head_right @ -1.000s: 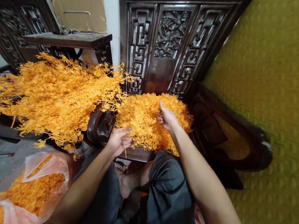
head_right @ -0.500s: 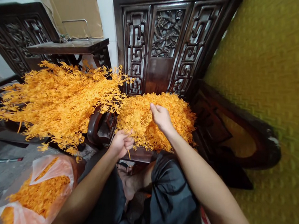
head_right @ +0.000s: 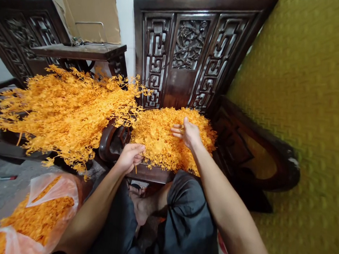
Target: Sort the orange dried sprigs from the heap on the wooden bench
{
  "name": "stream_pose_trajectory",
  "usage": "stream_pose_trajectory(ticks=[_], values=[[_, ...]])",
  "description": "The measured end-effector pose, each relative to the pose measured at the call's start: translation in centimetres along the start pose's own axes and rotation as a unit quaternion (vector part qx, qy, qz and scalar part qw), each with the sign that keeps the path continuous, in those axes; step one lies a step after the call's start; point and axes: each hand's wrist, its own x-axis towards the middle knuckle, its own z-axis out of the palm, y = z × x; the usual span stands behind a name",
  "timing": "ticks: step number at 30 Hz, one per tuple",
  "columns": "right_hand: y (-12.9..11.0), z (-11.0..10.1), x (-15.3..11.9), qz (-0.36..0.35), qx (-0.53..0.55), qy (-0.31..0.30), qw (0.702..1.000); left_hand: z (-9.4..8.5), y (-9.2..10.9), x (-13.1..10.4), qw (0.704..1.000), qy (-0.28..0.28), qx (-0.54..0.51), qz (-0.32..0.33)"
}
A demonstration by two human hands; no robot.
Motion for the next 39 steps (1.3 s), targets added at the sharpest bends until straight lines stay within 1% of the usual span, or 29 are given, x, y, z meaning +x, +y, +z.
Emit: stream_pose_trajectory(ticks=[1, 4, 6, 8, 11, 12, 13, 14, 16, 17, 18, 19, 20, 22, 24, 26, 28, 29, 30, 31, 32, 34, 35, 36, 37, 39], values=[[0.0, 0.2, -0.3, 0.007, 0.007, -0.030, 1.000, -0.1, 0.0, 0.1, 1.000, -0.010, 0.015, 0.000], [-0.1, 1.0, -1.5, -0.006, 0.031, -0.080, 0.996, -0.2, -0.2, 0.1, 0.998, -0.034, 0.046, 0.004], [-0.3, 1.7, -2.5, -0.005, 0.021, -0.135, 0.991, -0.3, -0.3, 0.1, 0.996, -0.058, 0.062, 0.008], [-0.3, 2.5, -3.6, 0.004, -0.012, -0.192, 0.981, -0.4, -0.3, 0.1, 0.993, -0.083, 0.079, 0.008], [-0.5, 3.7, -4.5, 0.000, -0.110, -0.258, 0.960, -0.5, -0.4, -0.1, 0.990, -0.104, 0.099, 0.002], [-0.7, 3.9, -4.3, -0.016, -0.136, -0.256, 0.957, -0.5, -0.5, -0.2, 0.989, -0.107, 0.100, 0.002], [-0.9, 3.9, -3.9, -0.043, -0.146, -0.229, 0.961, -0.5, -0.5, -0.3, 0.989, -0.112, 0.098, 0.004], [-1.1, 3.8, -3.2, -0.074, -0.135, -0.178, 0.972, -0.5, -0.5, -0.4, 0.989, -0.116, 0.094, 0.005], [-1.6, 2.9, -1.7, -0.124, -0.061, -0.046, 0.989, -0.5, -0.4, -0.5, 0.990, -0.113, 0.082, 0.001], [-1.7, 2.3, -1.1, -0.130, -0.022, 0.004, 0.991, -0.5, -0.3, -0.6, 0.992, -0.107, 0.074, -0.004], [-1.7, 1.7, -0.6, -0.122, 0.003, 0.028, 0.992, -0.6, -0.3, -0.6, 0.993, -0.097, 0.065, -0.010], [-1.7, 1.2, -0.4, -0.102, 0.011, 0.019, 0.995, -0.6, -0.2, -0.5, 0.995, -0.086, 0.057, -0.015], [-1.6, 0.8, -0.5, -0.079, 0.007, -0.008, 0.997, -0.6, -0.2, -0.5, 0.995, -0.078, 0.052, -0.020], [-1.2, 0.5, -1.4, -0.050, -0.009, -0.083, 0.995, -0.7, -0.1, -0.3, 0.995, -0.077, 0.048, -0.030], [-1.0, 1.0, -2.8, -0.046, -0.008, -0.142, 0.989, -0.6, -0.2, -0.2, 0.995, -0.084, 0.046, -0.034], [-1.1, 2.0, -4.2, -0.035, -0.006, -0.183, 0.982, -0.5, -0.2, -0.2, 0.995, -0.087, 0.044, -0.035], [-1.2, 3.0, -5.0, -0.010, -0.054, -0.242, 0.969, -0.3, -0.3, -0.3, 0.994, -0.088, 0.051, -0.045], [-1.2, 3.4, -5.1, -0.013, -0.097, -0.259, 0.961, -0.2, -0.3, -0.4, 0.993, -0.088, 0.056, -0.049], [-1.2, 3.6, -4.8, -0.034, -0.139, -0.250, 0.958, -0.1, -0.2, -0.6, 0.993, -0.090, 0.060, -0.050], [-1.2, 3.6, -4.4, -0.069, -0.167, -0.213, 0.960, 0.0, -0.2, -0.7, 0.993, -0.092, 0.063, -0.046], [-1.3, 3.3, -3.8, -0.110, -0.173, -0.151, 0.967, 0.0, -0.2, -0.7, 0.993, -0.093, 0.067, -0.038], [-1.4, 2.4, -2.5, -0.171, -0.125, -0.013, 0.977, 0.0, -0.2, -0.8, 0.993, -0.085, 0.081, -0.021], [-1.4, 1.8, -2.1, -0.178, -0.093, 0.021, 0.979, -0.1, -0.2, -0.7, 0.993, -0.079, 0.091, -0.013], [-1.6, 1.2, -1.9, -0.175, -0.070, 0.024, 0.982, -0.2, -0.2, -0.6, 0.992, -0.073, 0.106, -0.004], [-1.7, 0.7, -2.0, -0.164, -0.062, 0.002, 0.984, -0.3, -0.3, -0.5, 0.989, -0.067, 0.129, 0.009], [-2.0, 0.1, -3.0, -0.153, -0.081, -0.069, 0.983, -0.5, -0.4, -0.2, 0.977, -0.055, 0.202, 0.050]])
